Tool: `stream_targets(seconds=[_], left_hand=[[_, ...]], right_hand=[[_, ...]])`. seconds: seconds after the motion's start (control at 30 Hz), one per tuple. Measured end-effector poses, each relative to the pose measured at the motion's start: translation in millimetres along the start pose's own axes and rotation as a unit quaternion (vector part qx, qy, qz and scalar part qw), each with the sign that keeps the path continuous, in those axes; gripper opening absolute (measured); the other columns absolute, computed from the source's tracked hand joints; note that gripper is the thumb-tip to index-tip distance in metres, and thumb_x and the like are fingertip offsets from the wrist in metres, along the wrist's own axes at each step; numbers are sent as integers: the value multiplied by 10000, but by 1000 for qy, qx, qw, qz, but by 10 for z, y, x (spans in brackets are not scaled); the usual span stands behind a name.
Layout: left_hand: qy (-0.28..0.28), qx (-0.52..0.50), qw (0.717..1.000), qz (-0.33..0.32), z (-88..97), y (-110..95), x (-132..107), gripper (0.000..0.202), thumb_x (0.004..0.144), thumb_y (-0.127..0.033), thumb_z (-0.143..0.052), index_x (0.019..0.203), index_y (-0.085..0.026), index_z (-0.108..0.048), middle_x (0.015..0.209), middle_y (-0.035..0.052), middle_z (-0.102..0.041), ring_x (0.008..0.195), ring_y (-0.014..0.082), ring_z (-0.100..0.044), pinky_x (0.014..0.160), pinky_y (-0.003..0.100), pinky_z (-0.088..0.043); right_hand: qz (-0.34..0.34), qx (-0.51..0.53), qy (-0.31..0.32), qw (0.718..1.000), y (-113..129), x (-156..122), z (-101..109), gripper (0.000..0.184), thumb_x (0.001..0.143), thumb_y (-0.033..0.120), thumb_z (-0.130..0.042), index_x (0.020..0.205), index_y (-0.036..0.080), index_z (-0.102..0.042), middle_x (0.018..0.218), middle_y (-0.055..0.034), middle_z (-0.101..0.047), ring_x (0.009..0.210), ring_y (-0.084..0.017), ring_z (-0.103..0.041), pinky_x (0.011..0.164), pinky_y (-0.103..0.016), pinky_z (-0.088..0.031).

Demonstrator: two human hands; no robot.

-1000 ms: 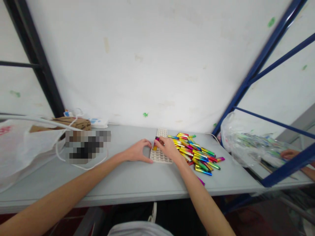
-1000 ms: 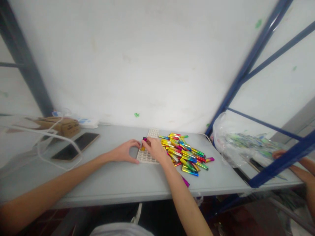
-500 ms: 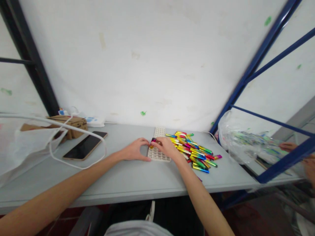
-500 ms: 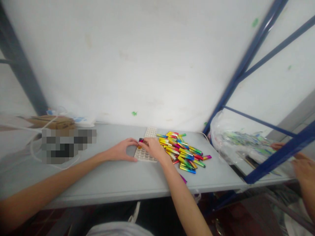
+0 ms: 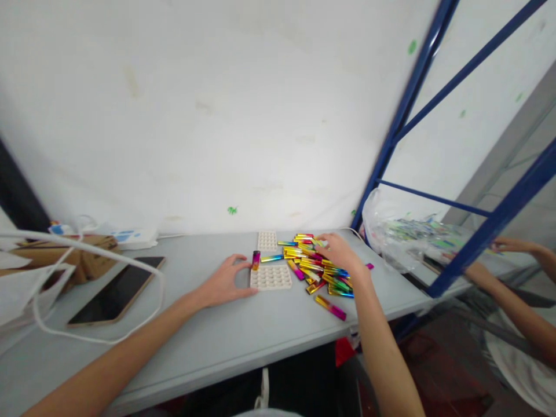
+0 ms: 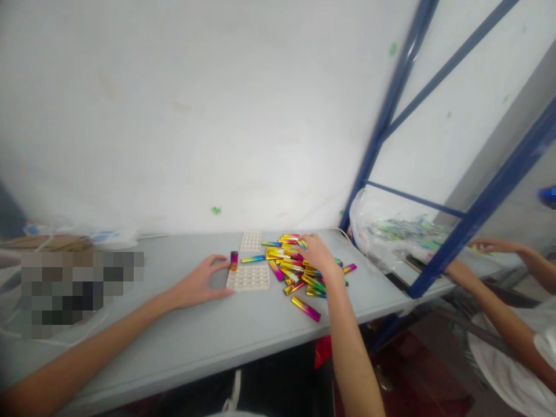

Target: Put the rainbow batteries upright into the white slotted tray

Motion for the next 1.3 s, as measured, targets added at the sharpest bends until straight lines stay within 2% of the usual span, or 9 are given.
stream_targets(seconds=[0.17, 0.27, 0.4, 0.57, 0.8, 0.9, 1.1, 1.2, 1.3], left_hand=[[7, 6, 1000, 8, -20, 8, 13, 735, 767, -704, -694, 1301, -202, -644, 1381, 143, -550, 1272, 333, -569, 1134, 445, -440], [3, 7, 1000, 5, -32, 21, 26, 737, 766, -721, -683, 1297, -211, -642, 1374, 138, -558, 1266, 339, -572, 1133, 457, -439], [0, 4, 1000, 4, -38, 40, 32, 757, 759, -733, -684, 1301, -207, -639, 1374, 139, -553, 1273, 342, -563, 1149, 478, -420], [-4, 0, 1000, 0, -18, 25, 28, 744, 750, -734, -689, 1284, -217, -651, 1365, 137, -555, 1262, 346, -565, 1128, 490, -439], [11, 2, 1000, 6, -32, 3, 15, 734, 769, -696, -698, 1310, -206, -628, 1387, 145, -536, 1283, 340, -553, 1142, 468, -428], [9, 3, 1000, 6, -37, -6, 10, 722, 780, -679, -699, 1316, -203, -616, 1399, 148, -529, 1297, 338, -544, 1150, 462, -421], [8, -3, 1000, 11, -41, -17, 8, 711, 768, -656, -721, 1306, -205, -615, 1400, 146, -523, 1306, 332, -537, 1161, 455, -410], [9, -5, 1000, 18, -49, -2, 2, 706, 768, -653, -725, 1302, -205, -612, 1407, 148, -513, 1320, 324, -525, 1170, 457, -398], [3, -9, 1000, 17, -54, 3, -3, 701, 764, -652, -732, 1290, -204, -612, 1404, 147, -521, 1314, 324, -531, 1167, 461, -401]], right_hand=[[-87, -14, 110, 990, -727, -214, 41, 275, 871, 270, -696, 1124, 170, -735, 1146, -97, -745, 945, -213, -707, 824, -271, -514], [-91, -1, 195, 977, -856, -311, -72, 253, 781, 257, -770, 1023, 184, -753, 1050, -59, -772, 890, -208, -708, 738, -247, -510], [-109, 13, 220, 969, -860, -319, -135, 242, 764, 235, -765, 997, 175, -738, 953, -47, -778, 797, -183, -695, 660, -234, -487], [-93, 27, 180, 979, -750, -250, -90, 154, 782, 255, -740, 918, 181, -743, 910, -44, -772, 761, -179, -679, 662, -242, -486], [-2, 195, 7, 981, -525, -147, 171, 329, 813, 474, -734, 968, 185, -740, 1032, -76, -738, 968, -235, -670, 852, -332, -538], [-6, 360, -36, 932, -338, -97, 125, 362, 837, 512, -724, 1021, 200, -727, 1095, -79, -734, 1061, -242, -663, 943, -365, -524], [-43, 688, -25, 724, 267, -26, -187, 332, 817, 503, -783, 973, 257, -623, 996, -29, -748, 970, -220, -706, 888, -386, -556], [-45, 728, -11, 684, 620, -38, -301, 355, 808, 504, -798, 979, 261, -603, 876, 2, -707, 842, -187, -699, 788, -338, -569], [-34, 725, 13, 688, 937, -71, -410, 386, 804, 541, -786, 981, 255, -597, 751, 41, -611, 637, -123, -610, 629, -256, -525]])
Point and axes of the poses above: each hand's wrist, its own x-axis towards the middle knuckle, its own z-axis out of the back of the hand, y = z × x, the point moved 8 cm from there along x, towards the middle knuckle
